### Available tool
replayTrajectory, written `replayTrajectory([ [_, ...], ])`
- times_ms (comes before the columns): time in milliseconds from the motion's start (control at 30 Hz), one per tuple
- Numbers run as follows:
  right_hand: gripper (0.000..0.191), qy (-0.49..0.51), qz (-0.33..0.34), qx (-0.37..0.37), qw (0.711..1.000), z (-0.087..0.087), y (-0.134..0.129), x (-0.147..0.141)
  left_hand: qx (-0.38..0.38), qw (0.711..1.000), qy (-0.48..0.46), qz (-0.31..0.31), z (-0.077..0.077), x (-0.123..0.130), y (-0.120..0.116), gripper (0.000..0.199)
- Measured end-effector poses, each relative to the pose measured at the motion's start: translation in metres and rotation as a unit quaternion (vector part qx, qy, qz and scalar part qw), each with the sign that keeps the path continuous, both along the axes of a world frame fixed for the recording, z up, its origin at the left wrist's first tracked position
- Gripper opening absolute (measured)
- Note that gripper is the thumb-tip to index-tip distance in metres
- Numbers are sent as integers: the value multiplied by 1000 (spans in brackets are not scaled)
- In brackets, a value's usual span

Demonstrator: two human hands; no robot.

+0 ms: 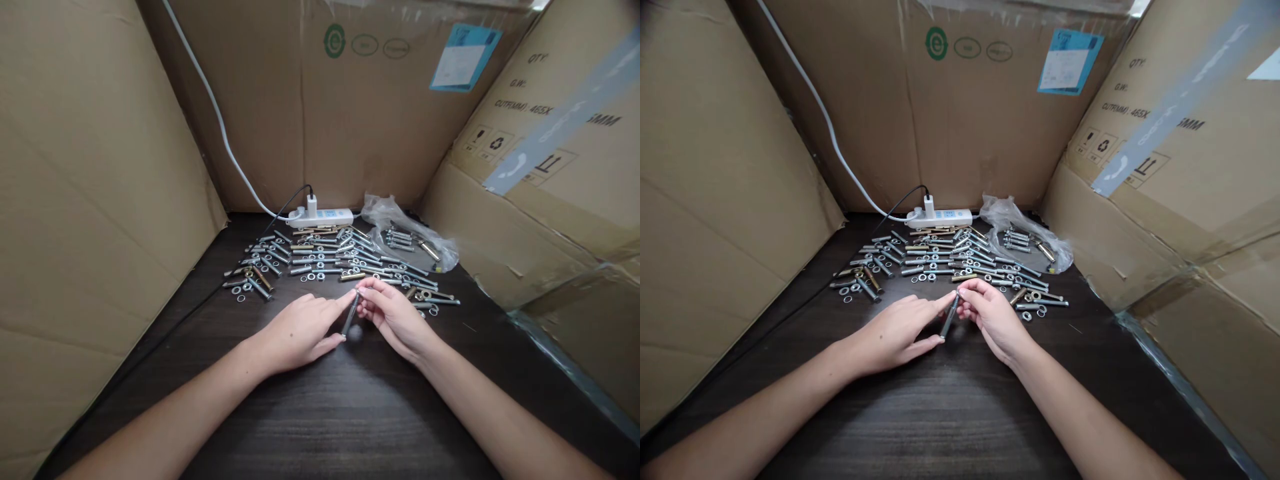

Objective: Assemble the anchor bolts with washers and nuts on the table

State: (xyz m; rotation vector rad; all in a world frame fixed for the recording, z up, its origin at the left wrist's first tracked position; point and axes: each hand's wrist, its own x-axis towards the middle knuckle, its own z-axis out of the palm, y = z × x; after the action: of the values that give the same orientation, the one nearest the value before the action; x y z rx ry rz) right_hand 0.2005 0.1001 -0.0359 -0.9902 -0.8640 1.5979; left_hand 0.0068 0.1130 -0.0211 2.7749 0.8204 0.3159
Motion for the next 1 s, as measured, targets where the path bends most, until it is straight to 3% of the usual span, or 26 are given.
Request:
replayTrajectory([
  [300, 14, 10, -10, -26, 1000, 0, 0, 0, -8, 999, -49, -9, 3, 0, 1, 49],
  [533, 17, 12, 18, -35, 999, 4, -2, -3, -22, 998, -60, 6, 7, 1, 1, 39],
  [767, 19, -8, 83, -15, 996, 2, -5, -5, -38, 996, -78, 25, 3, 1, 0, 64],
  [900, 18, -59, 113, 5, 992, 3, -6, -7, -37, 998, -56, 19, 5, 1, 0, 62],
  [1000, 21, -197, 90, 79, 973, 9, -2, 6, -29, 998, -53, 25, 6, 0, 0, 60],
])
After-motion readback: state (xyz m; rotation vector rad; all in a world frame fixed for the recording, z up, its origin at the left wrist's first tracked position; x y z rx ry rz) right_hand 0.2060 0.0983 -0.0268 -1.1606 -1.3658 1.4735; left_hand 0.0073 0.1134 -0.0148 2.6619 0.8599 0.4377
